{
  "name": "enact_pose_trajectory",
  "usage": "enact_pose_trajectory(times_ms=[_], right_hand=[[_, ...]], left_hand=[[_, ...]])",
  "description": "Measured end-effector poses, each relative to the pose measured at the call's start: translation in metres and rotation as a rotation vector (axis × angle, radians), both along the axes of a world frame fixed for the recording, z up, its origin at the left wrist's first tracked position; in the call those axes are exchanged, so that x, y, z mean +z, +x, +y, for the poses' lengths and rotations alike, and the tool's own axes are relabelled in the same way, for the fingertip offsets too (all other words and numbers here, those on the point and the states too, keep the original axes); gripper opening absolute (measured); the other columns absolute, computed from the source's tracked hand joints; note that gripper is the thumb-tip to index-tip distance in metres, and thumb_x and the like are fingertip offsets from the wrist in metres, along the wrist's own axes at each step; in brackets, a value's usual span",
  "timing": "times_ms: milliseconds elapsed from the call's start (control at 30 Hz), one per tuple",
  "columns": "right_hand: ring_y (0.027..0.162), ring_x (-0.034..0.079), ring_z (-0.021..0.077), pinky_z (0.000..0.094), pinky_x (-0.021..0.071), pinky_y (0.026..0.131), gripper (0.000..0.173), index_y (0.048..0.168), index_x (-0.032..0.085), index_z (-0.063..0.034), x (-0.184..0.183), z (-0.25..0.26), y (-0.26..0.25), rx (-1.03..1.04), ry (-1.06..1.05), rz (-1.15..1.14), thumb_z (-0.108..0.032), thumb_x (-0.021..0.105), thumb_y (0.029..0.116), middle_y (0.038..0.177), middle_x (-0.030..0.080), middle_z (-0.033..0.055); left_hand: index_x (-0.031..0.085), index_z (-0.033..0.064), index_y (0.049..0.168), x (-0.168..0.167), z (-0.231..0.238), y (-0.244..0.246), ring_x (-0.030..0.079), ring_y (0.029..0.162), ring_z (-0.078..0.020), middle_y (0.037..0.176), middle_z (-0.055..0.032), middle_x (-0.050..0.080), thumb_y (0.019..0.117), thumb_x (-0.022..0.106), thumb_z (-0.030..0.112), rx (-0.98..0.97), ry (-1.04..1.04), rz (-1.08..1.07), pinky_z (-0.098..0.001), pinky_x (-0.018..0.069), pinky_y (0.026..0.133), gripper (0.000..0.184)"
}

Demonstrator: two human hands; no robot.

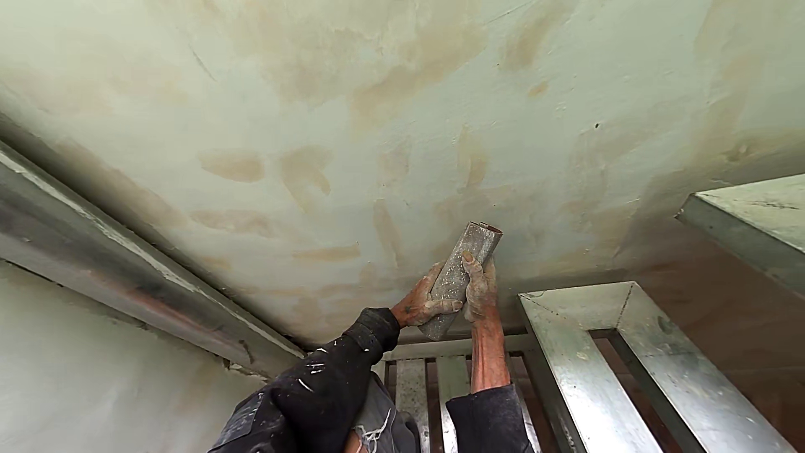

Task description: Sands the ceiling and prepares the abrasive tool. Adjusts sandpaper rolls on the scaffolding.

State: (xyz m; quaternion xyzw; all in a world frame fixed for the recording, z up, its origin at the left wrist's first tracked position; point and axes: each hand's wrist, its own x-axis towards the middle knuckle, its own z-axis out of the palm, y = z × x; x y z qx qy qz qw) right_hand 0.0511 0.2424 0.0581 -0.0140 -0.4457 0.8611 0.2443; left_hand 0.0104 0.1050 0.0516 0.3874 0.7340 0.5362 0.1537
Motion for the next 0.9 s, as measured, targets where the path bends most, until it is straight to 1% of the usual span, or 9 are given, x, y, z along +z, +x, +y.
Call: enact_pose_trajectory(times_ms=[100, 200, 267, 400, 500, 633, 700, 833, 900], right_hand=[[0.083, 0.071, 0.0108, 0.0284, 0.0623, 0.077, 0.048, 0.129, 0.051, 0.0027, -0.002, -0.003, -0.007, -0.077, -0.022, 0.062, -0.026, 0.065, 0.0937, 0.098, 0.069, 0.0073], [0.093, 0.071, 0.0123, 0.0297, 0.0614, 0.084, 0.062, 0.143, 0.041, 0.0019, -0.006, -0.003, -0.01, -0.084, -0.024, 0.113, -0.022, 0.067, 0.092, 0.111, 0.07, 0.0099], [0.094, 0.072, 0.0117, 0.0292, 0.0611, 0.085, 0.059, 0.142, 0.037, 0.0007, -0.006, -0.003, -0.01, -0.084, -0.042, 0.114, -0.018, 0.065, 0.0937, 0.112, 0.069, 0.01], [0.094, 0.071, 0.0153, 0.0333, 0.0604, 0.088, 0.038, 0.132, 0.053, 0.0038, -0.014, 0.002, -0.012, -0.006, 0.024, 0.119, -0.02, 0.054, 0.1026, 0.107, 0.071, 0.0112], [0.094, 0.071, 0.0165, 0.0353, 0.0601, 0.088, 0.031, 0.125, 0.061, 0.0026, -0.018, 0.008, -0.013, 0.043, 0.082, 0.105, -0.018, 0.049, 0.1057, 0.105, 0.071, 0.0107], [0.098, 0.071, 0.0179, 0.0368, 0.0613, 0.087, 0.038, 0.136, 0.055, 0.0002, -0.023, 0.015, -0.015, 0.021, 0.071, 0.066, -0.017, 0.054, 0.1031, 0.114, 0.07, 0.0113], [0.1, 0.071, 0.0172, 0.0357, 0.0605, 0.088, 0.044, 0.143, 0.05, -0.0033, -0.024, 0.017, -0.013, 0.005, 0.103, 0.032, -0.02, 0.056, 0.1029, 0.12, 0.069, 0.0104], [0.097, 0.071, 0.0115, 0.0307, 0.0594, 0.085, 0.05, 0.146, 0.049, -0.0076, -0.014, 0.017, -0.004, -0.072, 0.326, -0.031, -0.031, 0.059, 0.1027, 0.121, 0.07, 0.0084], [0.102, 0.069, 0.0138, 0.0325, 0.059, 0.087, 0.068, 0.147, 0.049, -0.0074, -0.012, 0.016, -0.004, -0.123, 0.415, -0.08, -0.042, 0.072, 0.0927, 0.124, 0.067, 0.0108]], left_hand=[[0.023, -0.0111, 0.152, -0.001, -0.001, -0.004, 0.061, 0.122, -0.0121, 0.14, -0.0188, 0.055, 0.083, 0.075, 0.036, 0.019, 0.008, -0.018, -0.0292, 0.0497, 0.107, 0.098], [0.026, -0.0103, 0.152, 0.0, -0.001, -0.005, 0.061, 0.121, -0.0123, 0.139, -0.0187, 0.056, 0.0827, 0.076, 0.029, 0.078, -0.013, -0.022, -0.0288, 0.0499, 0.106, 0.095], [0.028, -0.009, 0.152, 0.0, 0.0, -0.007, 0.062, 0.121, -0.012, 0.138, -0.0182, 0.057, 0.0821, 0.078, 0.026, 0.11, -0.033, -0.007, -0.0281, 0.0498, 0.106, 0.093], [0.035, -0.0084, 0.148, -0.004, 0.0, -0.008, 0.064, 0.116, -0.0104, 0.131, -0.0159, 0.062, 0.0816, 0.08, 0.024, 0.159, -0.063, 0.023, -0.0264, 0.052, 0.103, 0.086], [0.044, -0.0062, 0.142, -0.005, 0.001, -0.007, 0.07, 0.098, -0.0122, 0.117, -0.0126, 0.068, 0.081, 0.08, 0.023, 0.199, -0.095, 0.015, -0.0299, 0.0596, 0.09, 0.077], [0.05, -0.0017, 0.136, -0.002, 0.003, -0.007, 0.072, 0.078, -0.0122, 0.098, -0.0077, 0.072, 0.0818, 0.079, 0.025, 0.241, -0.166, -0.01, -0.0301, 0.0625, 0.074, 0.067], [0.05, 0.0002, 0.137, -0.002, 0.003, -0.006, 0.071, 0.076, -0.0126, 0.096, -0.008, 0.072, 0.0836, 0.079, 0.027, 0.275, -0.225, 0.0, -0.0314, 0.0618, 0.074, 0.066], [0.051, 0.0002, 0.138, -0.004, 0.005, -0.004, 0.071, 0.081, -0.0209, 0.1, -0.0154, 0.07, 0.0851, 0.081, 0.022, 0.403, -0.32, 0.125, -0.0412, 0.0605, 0.079, 0.064], [0.053, -0.0011, 0.137, -0.007, 0.006, -0.004, 0.071, 0.092, -0.0266, 0.106, -0.0188, 0.07, 0.0846, 0.081, 0.021, 0.451, -0.357, 0.235, -0.0472, 0.0583, 0.086, 0.063]])
